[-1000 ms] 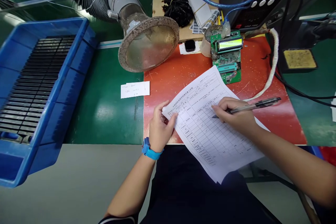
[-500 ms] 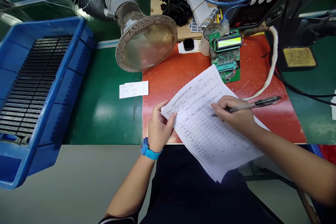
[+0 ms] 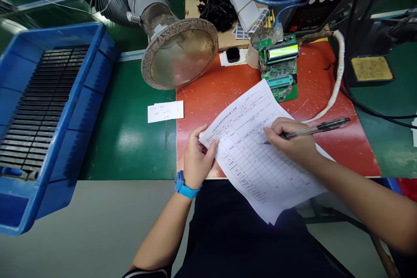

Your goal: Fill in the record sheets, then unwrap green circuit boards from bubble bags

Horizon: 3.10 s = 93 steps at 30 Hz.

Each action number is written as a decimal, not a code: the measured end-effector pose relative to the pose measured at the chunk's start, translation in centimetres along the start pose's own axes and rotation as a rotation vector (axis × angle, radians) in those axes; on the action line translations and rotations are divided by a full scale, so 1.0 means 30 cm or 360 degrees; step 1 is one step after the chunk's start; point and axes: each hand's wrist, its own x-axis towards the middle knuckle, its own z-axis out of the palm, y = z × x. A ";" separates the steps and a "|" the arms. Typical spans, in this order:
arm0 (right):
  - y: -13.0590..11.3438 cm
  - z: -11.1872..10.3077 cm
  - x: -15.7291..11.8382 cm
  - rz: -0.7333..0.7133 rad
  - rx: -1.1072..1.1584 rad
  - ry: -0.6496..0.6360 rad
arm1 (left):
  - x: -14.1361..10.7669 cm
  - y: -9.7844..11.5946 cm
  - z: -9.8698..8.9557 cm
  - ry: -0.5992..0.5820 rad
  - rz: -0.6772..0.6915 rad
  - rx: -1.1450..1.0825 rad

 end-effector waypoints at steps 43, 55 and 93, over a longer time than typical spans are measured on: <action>0.004 0.002 0.004 -0.0032 0.0012 0.0042 | -0.002 0.001 0.002 0.0001 -0.0064 -0.0057; 0.009 0.005 0.003 -0.0091 -0.0014 0.0139 | 0.001 -0.003 0.001 0.0002 -0.0016 -0.0003; 0.028 -0.009 0.010 -0.0011 -0.0003 0.0328 | -0.002 -0.002 0.001 -0.0013 -0.0070 -0.0039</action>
